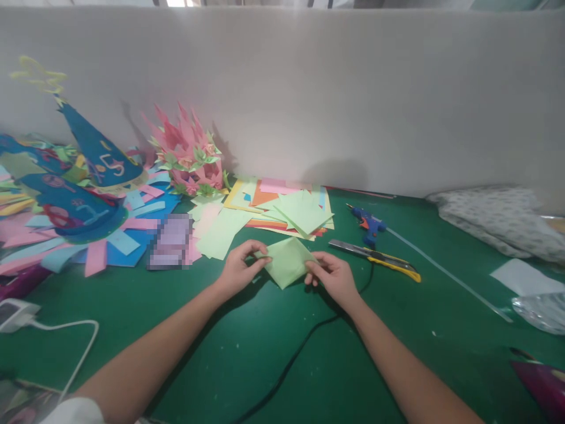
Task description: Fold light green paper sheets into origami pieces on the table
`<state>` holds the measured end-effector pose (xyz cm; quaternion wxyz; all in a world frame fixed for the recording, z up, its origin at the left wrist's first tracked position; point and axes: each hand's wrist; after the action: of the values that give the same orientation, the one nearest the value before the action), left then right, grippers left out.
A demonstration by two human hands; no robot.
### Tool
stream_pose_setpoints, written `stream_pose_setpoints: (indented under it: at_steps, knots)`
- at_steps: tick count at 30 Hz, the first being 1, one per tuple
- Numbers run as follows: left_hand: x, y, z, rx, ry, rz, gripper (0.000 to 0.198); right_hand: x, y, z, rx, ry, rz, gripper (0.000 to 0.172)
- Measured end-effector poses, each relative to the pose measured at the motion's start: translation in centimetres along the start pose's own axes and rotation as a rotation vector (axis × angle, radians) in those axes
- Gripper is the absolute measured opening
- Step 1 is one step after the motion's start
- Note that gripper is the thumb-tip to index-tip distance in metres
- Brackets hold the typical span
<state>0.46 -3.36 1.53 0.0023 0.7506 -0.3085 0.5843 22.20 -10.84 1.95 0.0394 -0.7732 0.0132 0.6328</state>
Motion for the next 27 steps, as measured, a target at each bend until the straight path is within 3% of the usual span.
stream_pose_setpoints:
  at_steps: [3, 7, 11, 16, 22, 27]
  knots:
    - [0.5, 0.3, -0.3, 0.048, -0.113, 0.216, 0.007, 0.0, 0.3, -0.1, 0.055, 0.094, -0.188, 0.015]
    - [0.5, 0.1, -1.0, -0.101, -0.425, 0.440, 0.020, 0.1, 0.4, -0.3, 0.046, 0.251, -0.356, 0.018]
    - [0.1, -0.3, -1.1, -0.290, -0.601, 0.409, 0.033, 0.6, 0.0, 0.0, -0.025, 0.378, -0.396, 0.028]
    - [0.5, -0.2, -1.4, -0.494, -0.533, 0.315, 0.036, 1.3, -0.5, 0.0, -0.136, 0.529, -0.407, 0.040]
    - [0.8, -0.2, -1.0, -0.489, -0.549, 0.219, 0.014, 0.9, -0.7, 0.1, -0.064, 0.605, -0.371, 0.028]
    - [0.2, -0.1, 0.3, -0.519, -0.730, 0.203, 0.039, 0.8, -0.6, 0.6, -0.141, 0.691, -0.429, 0.030]
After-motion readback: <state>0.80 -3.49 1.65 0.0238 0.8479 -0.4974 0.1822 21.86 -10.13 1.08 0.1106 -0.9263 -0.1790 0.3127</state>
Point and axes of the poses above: each hand's wrist, its own y-axis away from the middle knuckle, its own z-axis out of the palm, x = y × z, and after that the axes turned 3 degrees about -x, right-handed
